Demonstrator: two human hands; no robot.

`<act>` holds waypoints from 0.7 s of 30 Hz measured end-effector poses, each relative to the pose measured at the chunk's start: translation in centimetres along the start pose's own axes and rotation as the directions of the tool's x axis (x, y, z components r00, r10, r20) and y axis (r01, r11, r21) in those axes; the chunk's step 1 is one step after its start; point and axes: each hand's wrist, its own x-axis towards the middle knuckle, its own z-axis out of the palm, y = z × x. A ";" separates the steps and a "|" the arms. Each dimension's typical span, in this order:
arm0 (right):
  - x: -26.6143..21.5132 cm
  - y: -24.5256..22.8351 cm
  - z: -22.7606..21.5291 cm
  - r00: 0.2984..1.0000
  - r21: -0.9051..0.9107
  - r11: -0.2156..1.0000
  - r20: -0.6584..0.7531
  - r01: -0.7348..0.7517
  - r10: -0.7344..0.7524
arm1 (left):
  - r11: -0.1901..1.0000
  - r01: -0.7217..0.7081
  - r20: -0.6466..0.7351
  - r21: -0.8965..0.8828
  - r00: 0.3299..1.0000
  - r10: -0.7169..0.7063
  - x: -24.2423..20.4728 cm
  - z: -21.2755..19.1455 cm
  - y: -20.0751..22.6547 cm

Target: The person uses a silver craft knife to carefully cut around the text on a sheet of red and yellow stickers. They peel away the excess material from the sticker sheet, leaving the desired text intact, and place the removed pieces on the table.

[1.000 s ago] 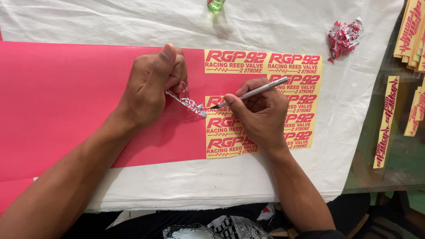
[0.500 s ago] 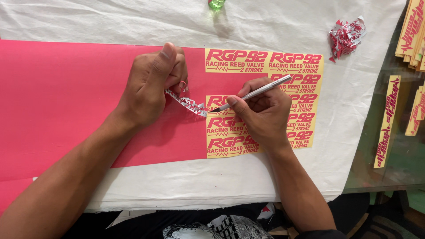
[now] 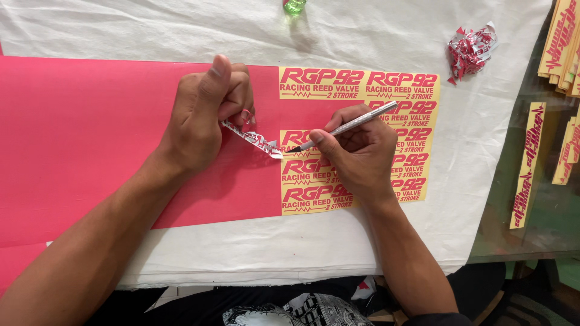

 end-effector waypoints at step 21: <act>-0.4 -0.2 0.4 0.998 -0.063 0.998 0.060 0.023 -0.019 | 0.966 0.088 -0.133 -0.245 0.983 -0.123 0.5 -0.6 0.4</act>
